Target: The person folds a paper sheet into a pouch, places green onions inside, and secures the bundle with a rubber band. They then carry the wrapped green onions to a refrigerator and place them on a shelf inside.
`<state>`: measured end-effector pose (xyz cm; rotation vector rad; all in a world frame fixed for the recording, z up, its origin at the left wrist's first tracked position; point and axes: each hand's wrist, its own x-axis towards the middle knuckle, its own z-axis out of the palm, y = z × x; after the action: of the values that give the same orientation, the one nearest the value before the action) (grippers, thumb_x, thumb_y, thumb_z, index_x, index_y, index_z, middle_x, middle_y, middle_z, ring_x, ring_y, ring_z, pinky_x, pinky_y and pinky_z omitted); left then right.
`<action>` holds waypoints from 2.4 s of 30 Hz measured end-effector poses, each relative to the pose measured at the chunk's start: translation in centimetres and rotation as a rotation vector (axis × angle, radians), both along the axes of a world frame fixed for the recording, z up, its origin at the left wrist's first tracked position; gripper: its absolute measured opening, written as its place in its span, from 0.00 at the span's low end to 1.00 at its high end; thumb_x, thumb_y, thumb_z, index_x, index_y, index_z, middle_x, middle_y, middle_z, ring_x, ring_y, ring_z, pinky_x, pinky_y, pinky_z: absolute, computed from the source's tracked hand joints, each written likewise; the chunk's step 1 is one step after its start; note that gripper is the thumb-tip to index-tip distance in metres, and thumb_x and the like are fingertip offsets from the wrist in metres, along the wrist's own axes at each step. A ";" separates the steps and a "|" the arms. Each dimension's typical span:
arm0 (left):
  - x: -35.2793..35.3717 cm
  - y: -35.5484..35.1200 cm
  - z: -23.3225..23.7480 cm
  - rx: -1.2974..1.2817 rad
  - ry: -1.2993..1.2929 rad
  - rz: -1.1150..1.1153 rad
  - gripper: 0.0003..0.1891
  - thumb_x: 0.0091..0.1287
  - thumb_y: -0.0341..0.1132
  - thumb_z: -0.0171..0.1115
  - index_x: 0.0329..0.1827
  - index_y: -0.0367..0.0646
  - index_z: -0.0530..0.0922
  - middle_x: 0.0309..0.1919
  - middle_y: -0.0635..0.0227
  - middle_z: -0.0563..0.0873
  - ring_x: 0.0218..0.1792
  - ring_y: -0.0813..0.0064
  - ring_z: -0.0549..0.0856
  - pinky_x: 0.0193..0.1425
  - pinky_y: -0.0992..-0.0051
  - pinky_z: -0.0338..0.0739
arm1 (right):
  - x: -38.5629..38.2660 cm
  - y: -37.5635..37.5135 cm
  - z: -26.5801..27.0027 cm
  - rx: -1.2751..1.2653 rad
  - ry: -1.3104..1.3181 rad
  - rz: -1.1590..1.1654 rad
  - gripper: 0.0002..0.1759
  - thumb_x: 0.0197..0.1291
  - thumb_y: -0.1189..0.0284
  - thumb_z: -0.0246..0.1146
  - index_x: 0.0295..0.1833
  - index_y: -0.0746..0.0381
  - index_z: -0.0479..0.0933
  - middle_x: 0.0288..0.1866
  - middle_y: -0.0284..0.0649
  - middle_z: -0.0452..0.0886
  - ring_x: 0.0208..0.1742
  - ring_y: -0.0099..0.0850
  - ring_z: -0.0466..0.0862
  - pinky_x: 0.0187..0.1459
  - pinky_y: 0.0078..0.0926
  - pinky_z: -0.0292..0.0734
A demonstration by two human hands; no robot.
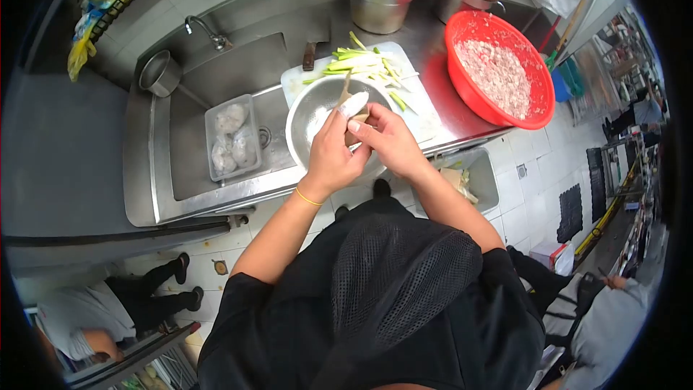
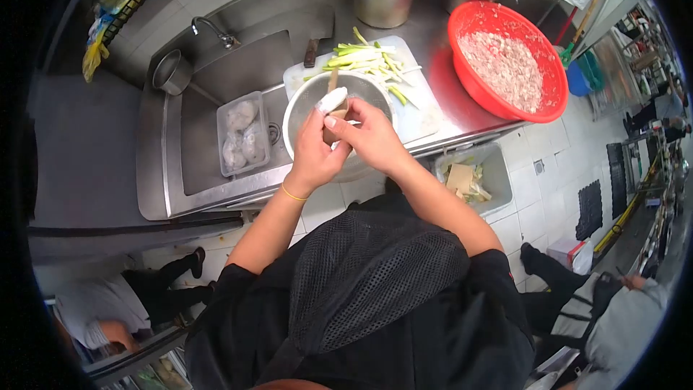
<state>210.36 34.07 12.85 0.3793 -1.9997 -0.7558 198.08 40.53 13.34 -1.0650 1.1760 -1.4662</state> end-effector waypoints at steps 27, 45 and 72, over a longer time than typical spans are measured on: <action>-0.3 -2.2 -6.6 1.076 -0.043 -0.056 0.22 0.63 0.29 0.66 0.55 0.34 0.66 0.28 0.69 0.82 0.27 0.84 0.79 0.30 0.84 0.73 | -3.4 -2.4 -6.4 0.231 -0.202 0.047 0.13 0.65 0.65 0.62 0.46 0.64 0.75 0.39 0.32 0.80 0.39 0.19 0.78 0.41 0.19 0.75; -2.7 -6.1 -4.5 1.089 -0.070 -0.033 0.11 0.63 0.37 0.68 0.37 0.38 0.80 0.30 0.68 0.85 0.30 0.84 0.81 0.34 0.82 0.75 | -5.3 -5.1 -7.1 0.197 0.113 0.036 0.07 0.57 0.72 0.64 0.34 0.64 0.76 0.29 0.31 0.77 0.30 0.17 0.73 0.33 0.17 0.70; -4.3 -6.3 -4.2 1.216 0.076 -0.112 0.09 0.64 0.34 0.67 0.40 0.40 0.78 0.30 0.66 0.87 0.29 0.80 0.85 0.34 0.79 0.80 | -6.7 -5.6 -6.1 0.239 -0.061 0.026 0.09 0.62 0.69 0.64 0.34 0.63 0.75 0.30 0.31 0.79 0.30 0.17 0.74 0.34 0.16 0.69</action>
<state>206.10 27.78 8.62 0.8970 -1.2767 -1.9765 191.33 34.89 7.26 -0.8625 1.2540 -1.2919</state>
